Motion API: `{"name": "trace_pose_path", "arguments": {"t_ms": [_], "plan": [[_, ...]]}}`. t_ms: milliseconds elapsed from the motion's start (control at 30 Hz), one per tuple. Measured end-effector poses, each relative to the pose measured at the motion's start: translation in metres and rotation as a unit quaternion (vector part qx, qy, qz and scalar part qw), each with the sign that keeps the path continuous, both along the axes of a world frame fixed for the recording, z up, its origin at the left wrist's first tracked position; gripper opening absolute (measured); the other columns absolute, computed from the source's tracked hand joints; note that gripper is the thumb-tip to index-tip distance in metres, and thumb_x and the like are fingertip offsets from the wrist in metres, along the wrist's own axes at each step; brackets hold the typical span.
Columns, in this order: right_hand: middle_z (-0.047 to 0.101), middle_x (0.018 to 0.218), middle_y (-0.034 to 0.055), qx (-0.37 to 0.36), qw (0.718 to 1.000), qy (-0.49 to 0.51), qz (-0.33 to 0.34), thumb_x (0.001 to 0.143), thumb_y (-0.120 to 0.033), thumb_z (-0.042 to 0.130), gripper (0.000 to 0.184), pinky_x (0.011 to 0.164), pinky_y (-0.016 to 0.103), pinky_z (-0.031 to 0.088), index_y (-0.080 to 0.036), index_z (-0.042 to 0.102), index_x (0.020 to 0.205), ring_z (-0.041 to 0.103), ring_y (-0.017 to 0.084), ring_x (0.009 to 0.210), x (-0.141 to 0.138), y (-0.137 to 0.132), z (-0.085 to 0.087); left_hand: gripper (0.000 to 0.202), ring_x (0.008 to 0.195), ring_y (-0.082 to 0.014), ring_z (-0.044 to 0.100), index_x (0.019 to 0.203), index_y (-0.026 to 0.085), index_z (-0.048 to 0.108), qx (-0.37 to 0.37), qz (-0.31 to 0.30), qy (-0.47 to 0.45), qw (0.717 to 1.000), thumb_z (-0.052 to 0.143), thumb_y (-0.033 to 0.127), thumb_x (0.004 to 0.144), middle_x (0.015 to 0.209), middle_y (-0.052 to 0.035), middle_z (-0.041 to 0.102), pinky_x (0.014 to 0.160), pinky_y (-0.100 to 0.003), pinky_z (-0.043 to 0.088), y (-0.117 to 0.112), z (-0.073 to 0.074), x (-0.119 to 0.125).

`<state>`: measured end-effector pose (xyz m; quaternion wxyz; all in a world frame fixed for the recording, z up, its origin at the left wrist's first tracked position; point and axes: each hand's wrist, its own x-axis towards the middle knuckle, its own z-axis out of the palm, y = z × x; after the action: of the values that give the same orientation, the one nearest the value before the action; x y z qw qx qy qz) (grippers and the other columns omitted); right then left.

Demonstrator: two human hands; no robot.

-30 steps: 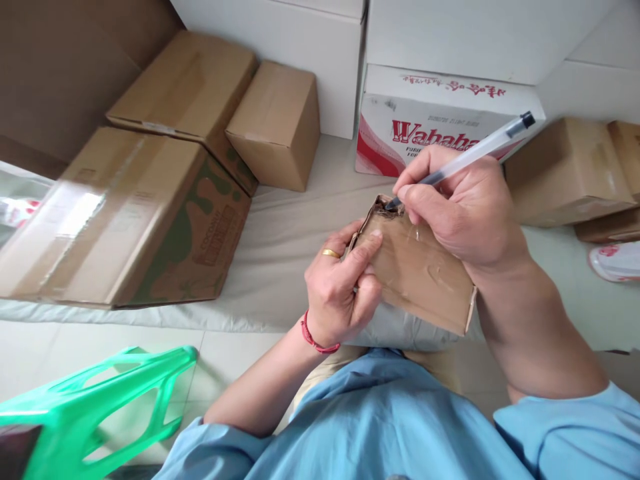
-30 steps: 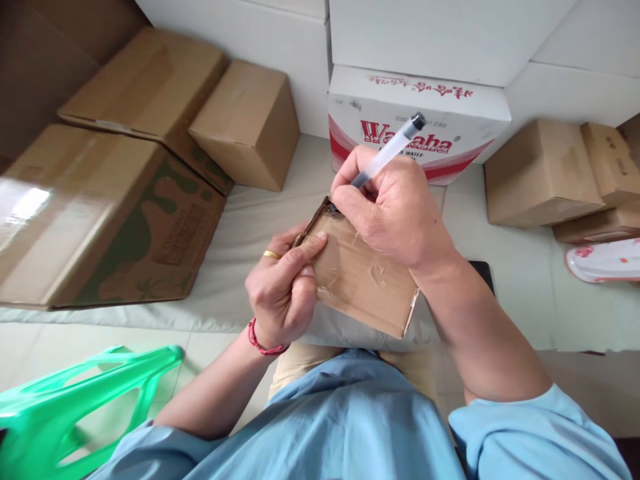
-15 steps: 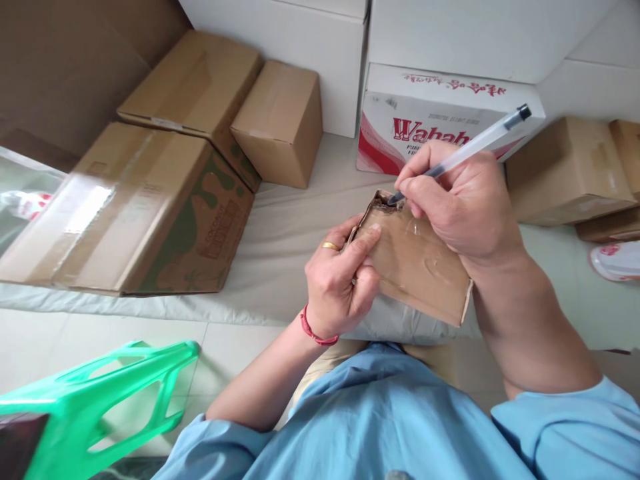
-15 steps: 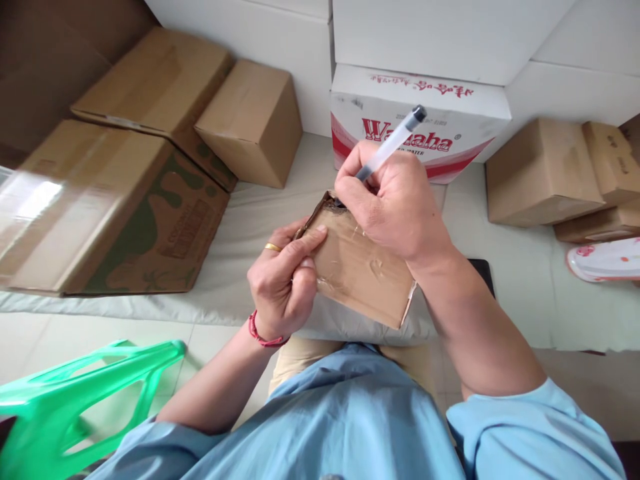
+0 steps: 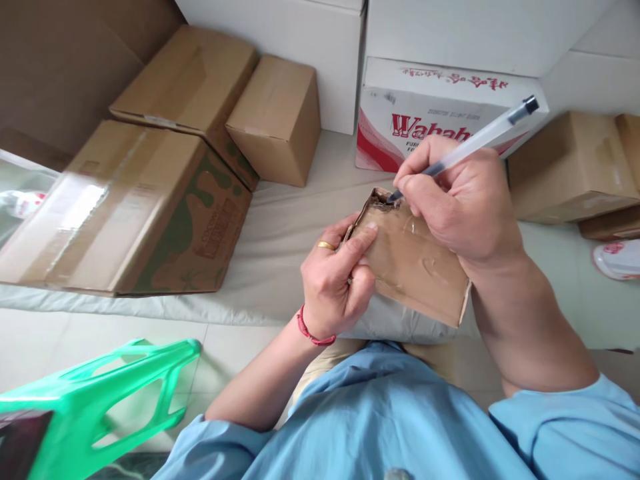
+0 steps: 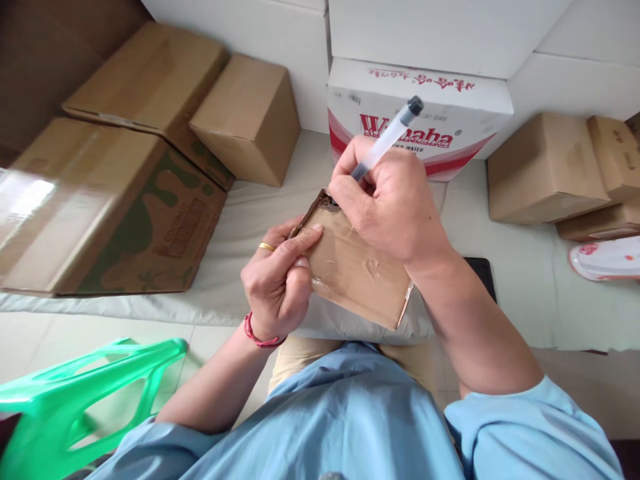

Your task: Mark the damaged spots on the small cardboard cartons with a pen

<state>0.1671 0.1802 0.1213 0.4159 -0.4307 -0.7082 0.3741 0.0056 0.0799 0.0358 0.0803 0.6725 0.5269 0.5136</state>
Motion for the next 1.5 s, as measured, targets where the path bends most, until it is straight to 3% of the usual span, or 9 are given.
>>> {"name": "trace_pose_path", "arguments": {"t_ms": [133, 333, 533, 733, 833, 933, 1067, 1333, 1500], "plan": [[0.049, 0.056, -0.0046, -0.002, 0.999, -0.025, 0.021, 0.091, -0.019, 0.077, 0.026, 0.049, 0.028, 0.031, -0.023, 0.060, 0.071, 0.040, 0.009, 0.052, -0.0008, -0.0002, 0.0006, 0.042, 0.120, -0.0224, 0.077, 0.126, 0.016, 0.081, 0.004, 0.001, -0.003, 1.000, 0.047, 0.018, 0.100, 0.138, -0.0140, 0.076, 0.103, -0.034, 0.064, 0.0002, -0.0001, -0.0001], [0.045, 0.054, -0.0053, 0.058, 0.996, -0.033, -0.056, 0.092, -0.018, 0.073, 0.030, 0.050, 0.028, 0.027, -0.023, 0.058, 0.066, 0.034, 0.009, 0.051, 0.0004, -0.0022, -0.0011, 0.043, 0.125, -0.0242, 0.075, 0.127, 0.015, 0.080, 0.008, -0.009, -0.008, 1.000, 0.048, 0.016, 0.098, 0.137, -0.0146, 0.076, 0.104, -0.035, 0.064, 0.0008, -0.0002, -0.0002], [0.047, 0.055, -0.0059, 0.054, 0.997, -0.046, -0.022, 0.089, -0.011, 0.068, 0.023, 0.050, 0.029, 0.028, -0.022, 0.061, 0.069, 0.036, 0.008, 0.051, 0.0007, -0.0046, 0.0012, 0.042, 0.121, -0.0229, 0.076, 0.125, 0.013, 0.080, 0.010, -0.007, -0.014, 1.000, 0.049, 0.014, 0.097, 0.137, -0.0159, 0.076, 0.103, -0.033, 0.064, 0.0001, 0.0000, 0.0001], [0.045, 0.054, -0.0074, 0.127, 0.987, -0.064, -0.074, 0.089, -0.011, 0.065, 0.026, 0.054, 0.028, 0.030, -0.023, 0.058, 0.067, 0.036, 0.009, 0.051, 0.0009, -0.0010, -0.0043, 0.043, 0.124, -0.0235, 0.076, 0.126, 0.015, 0.080, 0.017, -0.009, -0.011, 1.000, 0.048, 0.015, 0.097, 0.136, -0.0144, 0.076, 0.103, -0.034, 0.064, 0.0009, -0.0010, -0.0005], [0.046, 0.054, -0.0076, 0.126, 0.989, -0.047, -0.065, 0.087, -0.008, 0.062, 0.022, 0.053, 0.028, 0.029, -0.022, 0.061, 0.069, 0.036, 0.008, 0.052, 0.0025, -0.0006, -0.0059, 0.042, 0.122, -0.0232, 0.077, 0.126, 0.014, 0.080, 0.026, -0.013, -0.018, 0.999, 0.049, 0.013, 0.097, 0.135, -0.0156, 0.076, 0.103, -0.033, 0.064, 0.0015, -0.0013, -0.0003], [0.046, 0.053, -0.0074, 0.113, 0.990, -0.062, -0.048, 0.087, -0.011, 0.064, 0.023, 0.052, 0.027, 0.029, -0.022, 0.060, 0.068, 0.037, 0.009, 0.051, 0.0026, -0.0015, -0.0047, 0.042, 0.121, -0.0233, 0.077, 0.125, 0.013, 0.080, 0.031, -0.012, -0.019, 0.999, 0.050, 0.013, 0.097, 0.135, -0.0158, 0.077, 0.103, -0.033, 0.064, 0.0017, -0.0012, 0.0003], [0.047, 0.055, -0.0071, 0.148, 0.983, -0.078, -0.079, 0.091, -0.015, 0.065, 0.025, 0.054, 0.027, 0.031, -0.023, 0.059, 0.068, 0.039, 0.009, 0.052, 0.0017, -0.0024, -0.0047, 0.042, 0.122, -0.0229, 0.077, 0.125, 0.014, 0.080, 0.025, -0.011, -0.018, 0.999, 0.049, 0.014, 0.098, 0.136, -0.0155, 0.076, 0.103, -0.033, 0.064, 0.0014, -0.0008, 0.0005], [0.049, 0.057, -0.0071, 0.181, 0.977, -0.083, -0.077, 0.096, -0.019, 0.065, 0.025, 0.053, 0.027, 0.034, -0.024, 0.059, 0.072, 0.041, 0.009, 0.051, 0.0024, -0.0021, -0.0067, 0.042, 0.123, -0.0230, 0.076, 0.127, 0.015, 0.080, 0.019, -0.011, -0.016, 1.000, 0.049, 0.014, 0.098, 0.136, -0.0146, 0.076, 0.104, -0.033, 0.064, 0.0010, -0.0001, 0.0001], [0.057, 0.065, -0.0053, 0.176, 0.979, -0.099, -0.015, 0.101, -0.026, 0.065, 0.019, 0.053, 0.026, 0.038, -0.024, 0.063, 0.082, 0.047, 0.010, 0.053, 0.0034, -0.0024, -0.0064, 0.043, 0.123, -0.0227, 0.076, 0.126, 0.015, 0.080, 0.011, -0.012, -0.005, 1.000, 0.048, 0.015, 0.098, 0.136, -0.0148, 0.076, 0.105, -0.033, 0.064, 0.0009, 0.0007, 0.0000]]}}
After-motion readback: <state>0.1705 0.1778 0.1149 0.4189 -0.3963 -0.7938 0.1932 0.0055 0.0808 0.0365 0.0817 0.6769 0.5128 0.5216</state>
